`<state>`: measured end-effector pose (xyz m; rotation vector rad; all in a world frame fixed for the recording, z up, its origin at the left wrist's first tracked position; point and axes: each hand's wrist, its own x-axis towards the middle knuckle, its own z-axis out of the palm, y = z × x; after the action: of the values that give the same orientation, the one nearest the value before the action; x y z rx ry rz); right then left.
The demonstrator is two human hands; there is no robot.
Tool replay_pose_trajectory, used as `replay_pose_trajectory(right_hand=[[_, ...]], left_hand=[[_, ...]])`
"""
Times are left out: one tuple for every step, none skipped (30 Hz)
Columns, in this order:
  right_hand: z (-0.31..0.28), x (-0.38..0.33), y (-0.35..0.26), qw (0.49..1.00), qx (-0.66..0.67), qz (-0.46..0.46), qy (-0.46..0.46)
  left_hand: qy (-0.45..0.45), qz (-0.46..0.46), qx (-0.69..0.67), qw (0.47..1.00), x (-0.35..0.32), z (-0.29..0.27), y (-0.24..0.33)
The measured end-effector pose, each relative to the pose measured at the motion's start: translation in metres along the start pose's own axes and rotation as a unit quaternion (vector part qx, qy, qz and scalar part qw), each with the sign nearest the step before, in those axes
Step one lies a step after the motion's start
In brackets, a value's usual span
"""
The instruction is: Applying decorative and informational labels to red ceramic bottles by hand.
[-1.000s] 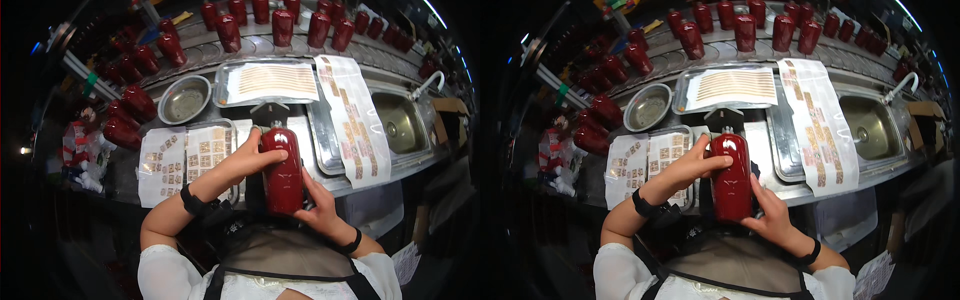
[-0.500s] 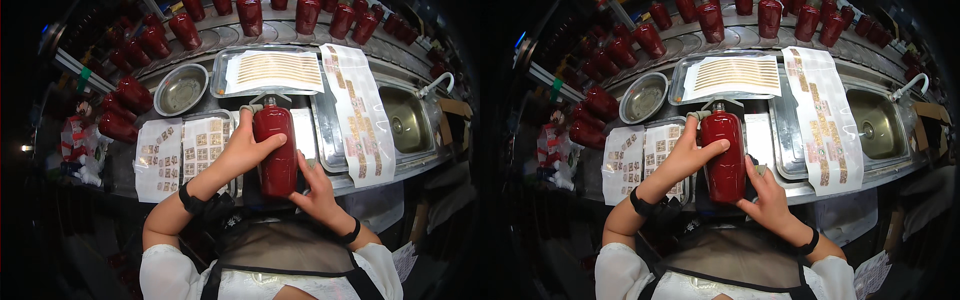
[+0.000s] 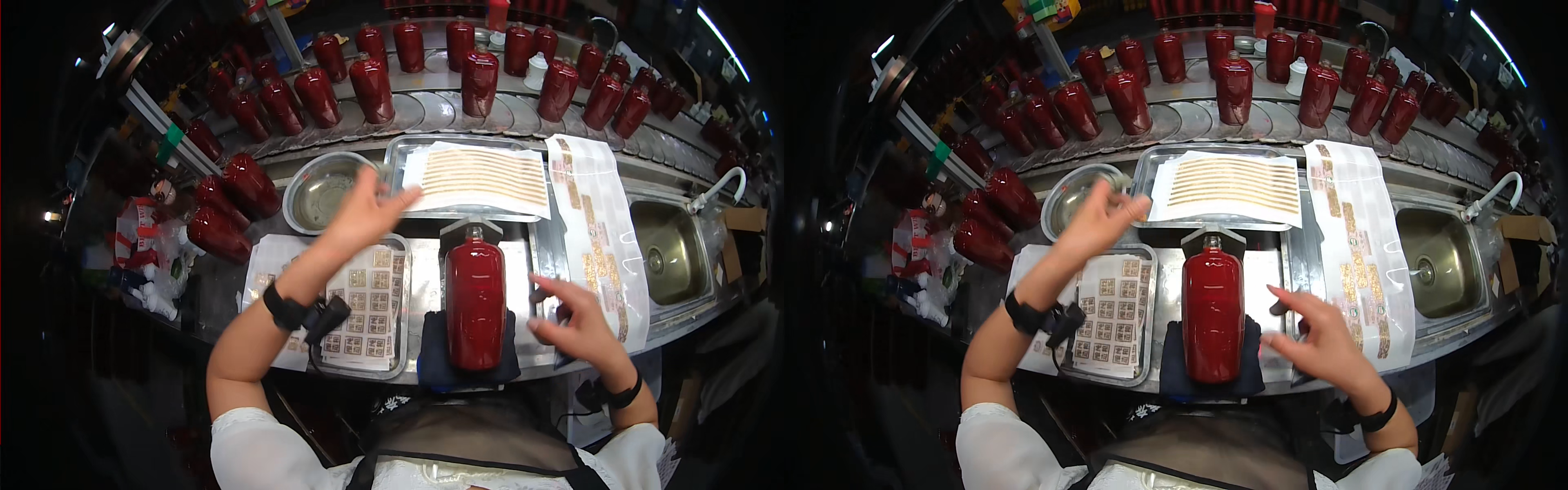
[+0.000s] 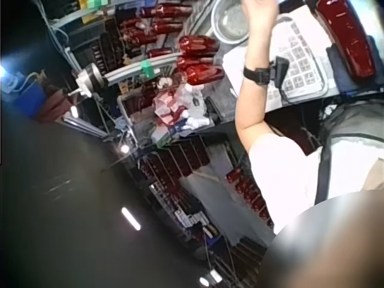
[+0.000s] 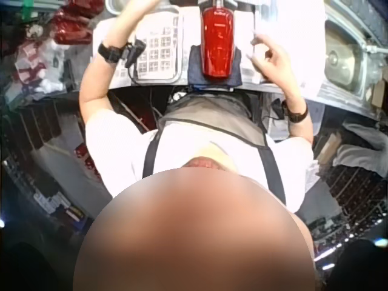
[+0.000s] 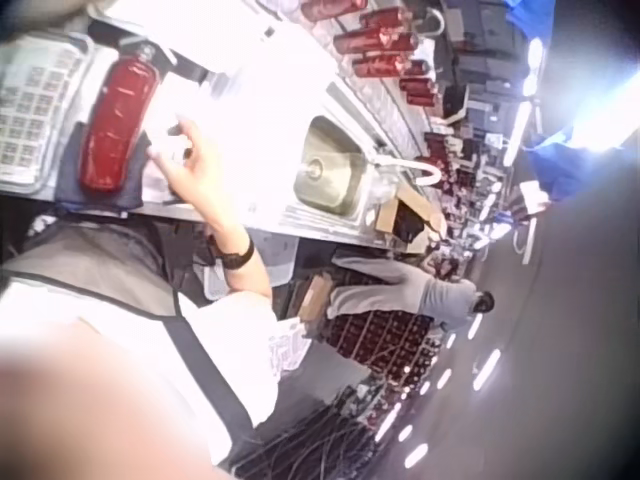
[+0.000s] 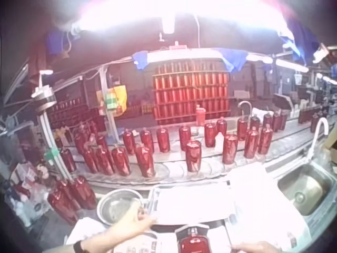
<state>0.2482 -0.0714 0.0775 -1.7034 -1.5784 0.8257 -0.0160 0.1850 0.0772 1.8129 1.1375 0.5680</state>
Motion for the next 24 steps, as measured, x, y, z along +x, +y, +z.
replay_pose_trajectory(right_hand=[[-0.008, 0.01, 0.001, 0.999, 0.004, -0.006, 0.031], [-0.014, 0.022, 0.002, 0.998, 0.011, 0.022, 0.05], [-0.019, 0.035, 0.004, 0.997, 0.006, 0.009, 0.077], [-0.025, 0.047, 0.005, 0.994, 0.048, 0.029, 0.093], [-0.029, 0.062, 0.007, 0.992, 0.047, 0.009, 0.117], [-0.036, 0.075, 0.008, 0.991, 0.059, 0.015, 0.117], [-0.041, 0.088, 0.01, 0.99, 0.057, 0.011, 0.128], [-0.045, 0.1, 0.012, 0.988, 0.07, -0.017, 0.139], [-0.05, 0.111, 0.014, 0.986, 0.067, -0.028, 0.149], [-0.055, 0.121, 0.017, 0.986, 0.074, -0.024, 0.148], [-0.059, 0.131, 0.02, 0.985, 0.075, -0.023, 0.151], [-0.064, 0.14, 0.023, 0.985, 0.077, -0.023, 0.153], [-0.067, 0.15, 0.026, 0.986, 0.063, -0.023, 0.151], [-0.07, 0.158, 0.029, 0.987, 0.052, -0.017, 0.152], [-0.073, 0.165, 0.031, 0.988, 0.045, -0.022, 0.149], [-0.075, 0.173, 0.034, 0.988, 0.053, -0.004, 0.146], [-0.077, 0.179, 0.036, 0.987, 0.076, -0.004, 0.14], [-0.078, 0.186, 0.038, 0.987, 0.047, -0.023, 0.155], [-0.079, 0.192, 0.04, 0.986, 0.044, -0.022, 0.156], [-0.08, 0.198, 0.042, 0.986, 0.048, -0.019, 0.157], [-0.08, 0.204, 0.043, 0.986, 0.053, -0.016, 0.158], [-0.081, 0.21, 0.045, 0.986, 0.056, -0.007, 0.155], [-0.081, 0.216, 0.046, 0.987, 0.045, -0.001, 0.152], [-0.082, 0.223, 0.048, 0.987, 0.039, -0.01, 0.158]], left_hand=[[0.066, 0.009, 0.048, 0.997, 0.021, -0.015, -0.002], [0.135, 0.05, 0.073, 0.987, 0.044, -0.029, -0.004], [0.204, 0.091, 0.098, 0.97, 0.067, -0.041, -0.006], [0.23, 0.107, 0.121, 0.96, 0.089, -0.056, -0.008], [0.258, 0.121, 0.145, 0.947, 0.111, -0.07, -0.01], [0.276, 0.078, 0.161, 0.944, 0.133, -0.083, -0.011], [0.29, 0.023, 0.177, 0.94, 0.152, -0.093, -0.013], [0.29, -0.007, 0.155, 0.944, 0.17, -0.102, -0.015], [0.295, 0.008, 0.158, 0.942, 0.185, -0.106, -0.018], [0.327, -0.004, 0.167, 0.93, 0.2, -0.11, -0.02], [0.353, -0.024, 0.175, 0.919, 0.213, -0.113, -0.022], [0.353, -0.021, 0.16, 0.922, 0.226, -0.115, -0.022], [0.354, -0.014, 0.158, 0.922, 0.239, -0.115, -0.022], [0.362, 0.003, 0.168, 0.917, 0.252, -0.115, -0.02], [0.37, 0.017, 0.177, 0.912, 0.264, -0.114, -0.019], [0.369, 0.022, 0.169, 0.914, 0.277, -0.112, -0.017], [0.369, 0.026, 0.168, 0.914, 0.288, -0.108, -0.018], [0.382, 0.01, 0.168, 0.909, 0.299, -0.102, -0.018], [0.395, -0.006, 0.167, 0.903, 0.31, -0.097, -0.02], [0.395, -0.005, 0.164, 0.904, 0.318, -0.091, -0.023], [0.398, -0.002, 0.163, 0.903, 0.325, -0.085, -0.027], [0.397, -0.005, 0.163, 0.903, 0.332, -0.081, -0.03], [0.401, 0.002, 0.16, 0.902, 0.338, -0.078, -0.032], [0.388, 0.009, 0.146, 0.91, 0.342, -0.076, -0.035]])
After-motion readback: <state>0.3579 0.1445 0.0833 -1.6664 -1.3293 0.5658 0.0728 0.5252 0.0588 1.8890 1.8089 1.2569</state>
